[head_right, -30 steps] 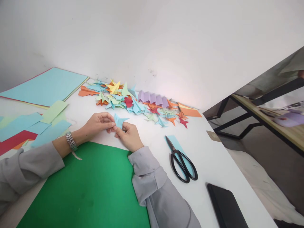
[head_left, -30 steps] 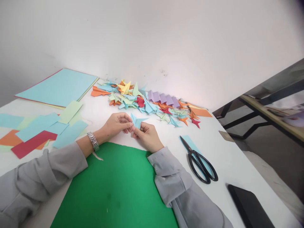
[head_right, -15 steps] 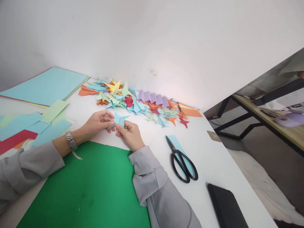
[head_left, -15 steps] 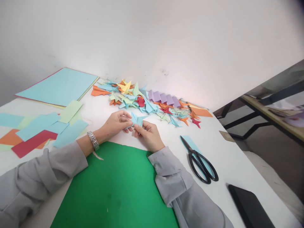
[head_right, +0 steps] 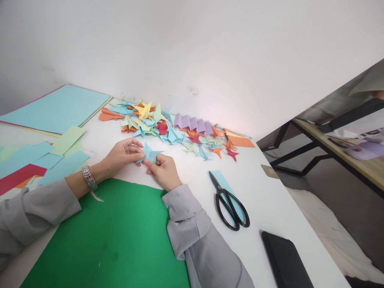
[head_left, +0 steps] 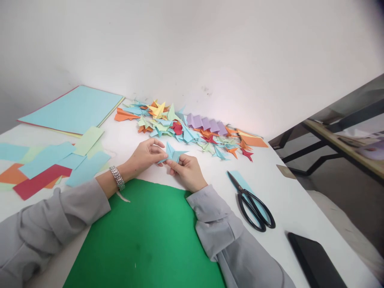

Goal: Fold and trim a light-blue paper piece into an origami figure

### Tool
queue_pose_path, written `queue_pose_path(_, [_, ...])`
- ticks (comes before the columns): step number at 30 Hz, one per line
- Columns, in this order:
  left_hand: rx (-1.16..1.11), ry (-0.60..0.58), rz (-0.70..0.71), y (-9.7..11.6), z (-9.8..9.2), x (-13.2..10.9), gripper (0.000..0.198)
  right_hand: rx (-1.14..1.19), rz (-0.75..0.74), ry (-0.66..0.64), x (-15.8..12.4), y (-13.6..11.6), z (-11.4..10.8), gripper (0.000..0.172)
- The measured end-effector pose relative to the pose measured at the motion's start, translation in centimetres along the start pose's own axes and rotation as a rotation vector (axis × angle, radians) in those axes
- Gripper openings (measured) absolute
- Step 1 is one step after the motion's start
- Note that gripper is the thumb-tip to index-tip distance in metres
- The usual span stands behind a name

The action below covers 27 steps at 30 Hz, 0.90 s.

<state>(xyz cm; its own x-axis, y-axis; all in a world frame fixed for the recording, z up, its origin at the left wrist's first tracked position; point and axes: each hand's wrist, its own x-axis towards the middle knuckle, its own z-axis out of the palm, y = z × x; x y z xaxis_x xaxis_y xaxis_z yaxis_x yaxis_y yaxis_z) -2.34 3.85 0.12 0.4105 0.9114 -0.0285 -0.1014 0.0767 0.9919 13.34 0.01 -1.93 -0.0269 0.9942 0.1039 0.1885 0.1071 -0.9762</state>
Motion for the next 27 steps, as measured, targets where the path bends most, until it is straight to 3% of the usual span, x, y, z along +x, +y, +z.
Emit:
queue_pose_path(8, [0.021,-0.014,0.034,-0.08,-0.16,0.15,0.032,-0.079,-0.041,0.005,-0.06,-0.21,0.14,0.049])
queue_pose_path(16, [0.075,-0.047,0.067,0.09,-0.12,0.10,0.024,0.022,-0.018,-0.057,0.00,-0.29,0.00,0.046])
queue_pose_path(27, [0.123,-0.024,0.061,0.04,-0.29,0.04,0.025,-0.125,-0.071,-0.081,-0.06,-0.52,-0.32,0.039])
